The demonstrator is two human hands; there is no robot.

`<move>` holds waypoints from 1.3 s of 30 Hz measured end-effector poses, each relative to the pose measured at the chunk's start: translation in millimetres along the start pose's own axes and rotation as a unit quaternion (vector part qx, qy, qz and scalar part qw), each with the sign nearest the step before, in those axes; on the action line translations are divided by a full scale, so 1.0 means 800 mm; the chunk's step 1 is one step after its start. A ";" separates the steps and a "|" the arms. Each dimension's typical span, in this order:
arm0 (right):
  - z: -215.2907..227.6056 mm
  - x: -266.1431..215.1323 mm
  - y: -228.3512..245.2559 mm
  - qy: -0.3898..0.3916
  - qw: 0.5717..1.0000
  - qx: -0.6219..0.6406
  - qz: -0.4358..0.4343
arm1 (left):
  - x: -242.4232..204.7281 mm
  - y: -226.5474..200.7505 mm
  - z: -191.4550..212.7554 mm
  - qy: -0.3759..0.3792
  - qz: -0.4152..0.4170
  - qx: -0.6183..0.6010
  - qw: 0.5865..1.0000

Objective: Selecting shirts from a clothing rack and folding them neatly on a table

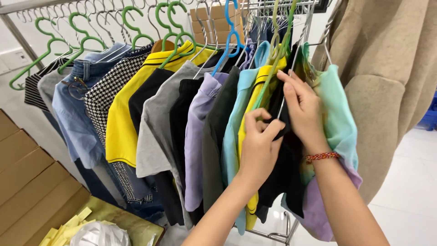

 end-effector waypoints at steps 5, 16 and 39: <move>0.000 0.006 0.021 -0.005 0.999 0.048 -0.015 | -0.051 0.048 -0.017 -0.060 -0.052 0.001 0.997; 0.032 -0.011 0.121 -0.023 0.963 0.262 0.056 | -0.029 0.069 -0.044 0.232 0.194 -0.019 0.953; 0.145 0.028 0.167 -0.082 0.938 0.325 0.092 | -0.155 0.301 -0.175 0.255 0.285 0.053 0.922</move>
Point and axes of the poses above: each hand's wrist, its own x-axis towards the middle knuckle, its own z-axis out of the back of the hand, y = z × x, the point moved 9 cm from there along x, towards the middle knuckle, and after that the axes turned 7 degrees about y, right-handed, at the moved point
